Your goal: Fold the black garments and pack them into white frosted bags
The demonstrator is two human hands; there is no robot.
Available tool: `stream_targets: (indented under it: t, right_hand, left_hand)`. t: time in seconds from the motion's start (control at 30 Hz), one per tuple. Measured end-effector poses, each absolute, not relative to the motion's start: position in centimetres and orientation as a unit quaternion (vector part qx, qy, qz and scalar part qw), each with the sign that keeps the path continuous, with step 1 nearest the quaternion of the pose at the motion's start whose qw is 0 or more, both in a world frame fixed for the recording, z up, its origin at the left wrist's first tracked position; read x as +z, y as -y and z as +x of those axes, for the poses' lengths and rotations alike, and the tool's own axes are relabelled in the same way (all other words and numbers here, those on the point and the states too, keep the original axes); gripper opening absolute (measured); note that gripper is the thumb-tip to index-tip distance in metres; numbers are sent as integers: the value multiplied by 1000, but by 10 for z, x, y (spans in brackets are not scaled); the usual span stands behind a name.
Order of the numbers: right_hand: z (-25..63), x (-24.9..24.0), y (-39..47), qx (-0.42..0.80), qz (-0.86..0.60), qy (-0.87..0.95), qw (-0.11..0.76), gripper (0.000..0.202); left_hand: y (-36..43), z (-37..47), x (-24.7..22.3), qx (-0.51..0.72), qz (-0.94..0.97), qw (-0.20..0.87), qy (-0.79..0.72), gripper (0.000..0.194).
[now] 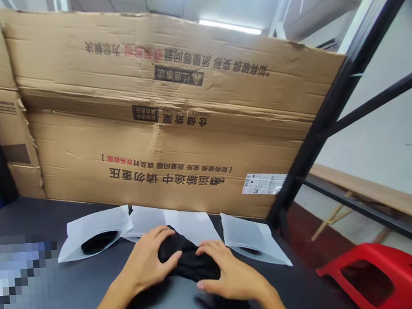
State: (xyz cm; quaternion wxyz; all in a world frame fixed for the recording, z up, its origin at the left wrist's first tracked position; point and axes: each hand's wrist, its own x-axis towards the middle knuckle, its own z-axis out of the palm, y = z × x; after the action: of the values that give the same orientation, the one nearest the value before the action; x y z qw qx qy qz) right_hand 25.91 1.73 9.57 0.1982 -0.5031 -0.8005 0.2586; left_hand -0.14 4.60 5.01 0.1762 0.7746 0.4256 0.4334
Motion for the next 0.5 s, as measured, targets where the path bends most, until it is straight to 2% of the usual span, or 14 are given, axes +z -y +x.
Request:
stream_targets:
  t: [0.07, 0.17, 0.23, 0.3, 0.4, 0.5]
  right_hand:
    - [258, 90, -18, 231, -515, 802, 194, 35]
    - [260, 96, -19, 243, -510, 793, 225, 12]
    - [265, 109, -16, 299, -496, 781, 234, 17]
    - [274, 119, -13, 346, -488, 767, 233, 28]
    - [291, 120, -13, 348, -519, 753, 206, 40]
    - [303, 107, -20, 286, -579, 737, 201, 38]
  left_hand:
    - [-46, 0, 47, 386, 813, 167, -402, 34]
    - [-52, -3, 49, 411, 780, 244, -403, 22]
    - [-57, -10, 53, 434, 720, 322, -435, 29]
    - [-62, -20, 55, 446, 662, 353, -489, 40]
    - [-69, -35, 54, 469, 608, 297, -568, 45]
    - [-70, -38, 53, 491, 595, 220, -597, 44]
